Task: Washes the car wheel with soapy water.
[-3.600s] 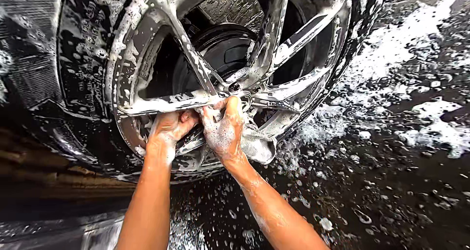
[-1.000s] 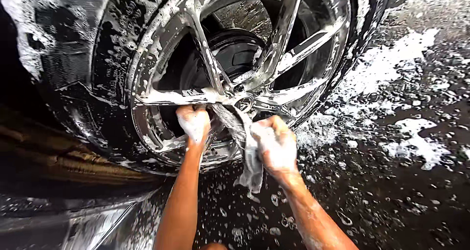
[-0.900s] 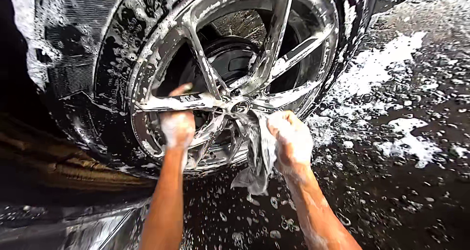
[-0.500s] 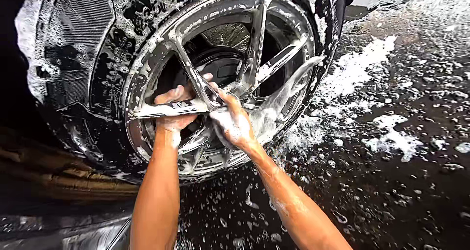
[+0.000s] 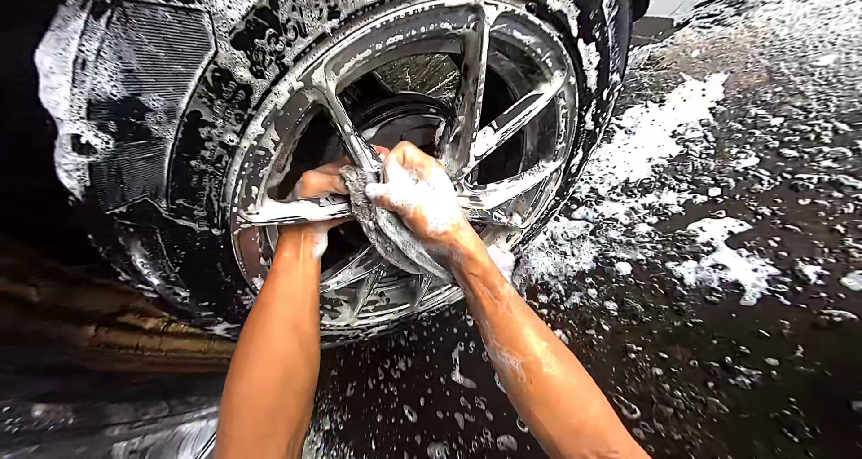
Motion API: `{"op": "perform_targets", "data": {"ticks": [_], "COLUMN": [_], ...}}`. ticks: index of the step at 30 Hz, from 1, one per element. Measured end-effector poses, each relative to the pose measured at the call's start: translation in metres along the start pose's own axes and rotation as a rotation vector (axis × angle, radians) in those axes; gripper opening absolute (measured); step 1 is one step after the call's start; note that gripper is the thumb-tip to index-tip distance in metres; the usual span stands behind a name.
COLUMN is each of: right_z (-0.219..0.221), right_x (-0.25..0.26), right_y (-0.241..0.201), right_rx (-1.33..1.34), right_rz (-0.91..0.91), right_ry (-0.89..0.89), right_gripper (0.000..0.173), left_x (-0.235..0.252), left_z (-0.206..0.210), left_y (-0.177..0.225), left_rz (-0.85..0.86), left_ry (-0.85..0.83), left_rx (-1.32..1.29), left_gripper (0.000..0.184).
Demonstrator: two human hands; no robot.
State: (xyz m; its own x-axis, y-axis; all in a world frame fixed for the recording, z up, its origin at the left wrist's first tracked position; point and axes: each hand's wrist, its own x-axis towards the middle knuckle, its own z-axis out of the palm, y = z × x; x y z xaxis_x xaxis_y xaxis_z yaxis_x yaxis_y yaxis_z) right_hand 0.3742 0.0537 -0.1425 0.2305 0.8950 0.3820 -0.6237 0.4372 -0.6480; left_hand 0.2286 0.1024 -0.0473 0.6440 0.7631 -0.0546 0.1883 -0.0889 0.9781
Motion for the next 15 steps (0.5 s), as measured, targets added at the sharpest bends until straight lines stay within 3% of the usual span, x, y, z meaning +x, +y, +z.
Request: {"op": "perform_targets", "data": {"ticks": [3,6,7,10,13,15], "right_z": [-0.007,-0.008,-0.008,-0.011,-0.010,0.003], "right_x": [-0.003,-0.012,-0.017,-0.023,-0.031,-0.027], "right_y": [0.012,0.010,0.009,0.009,-0.006,-0.004], "right_rx": [-0.053,-0.291,-0.339,-0.296,-0.203,-0.186], "right_rz": [-0.046,-0.092,-0.101,-0.083,-0.039,-0.073], "right_ry": [0.016,0.100,0.106,0.034,-0.085,0.009], "right_gripper": [0.038,0.010,0.010,0.027,0.050,0.042], "left_x": [0.008,0.015,0.020,0.032,0.036,0.034], "left_z": [-0.001,0.006,0.008,0.003,-0.003,-0.003], "left_y": [0.011,0.021,0.025,0.028,0.027,0.028], "left_rz": [-0.030,-0.066,-0.081,-0.061,-0.061,-0.047], "left_ry": [-0.141,-0.159,-0.219,-0.326,-0.382,-0.376], "left_rx": [0.149,0.258,0.315,0.448,0.465,0.509], "left_gripper": [0.030,0.039,0.034,0.050,0.048,0.046]}}
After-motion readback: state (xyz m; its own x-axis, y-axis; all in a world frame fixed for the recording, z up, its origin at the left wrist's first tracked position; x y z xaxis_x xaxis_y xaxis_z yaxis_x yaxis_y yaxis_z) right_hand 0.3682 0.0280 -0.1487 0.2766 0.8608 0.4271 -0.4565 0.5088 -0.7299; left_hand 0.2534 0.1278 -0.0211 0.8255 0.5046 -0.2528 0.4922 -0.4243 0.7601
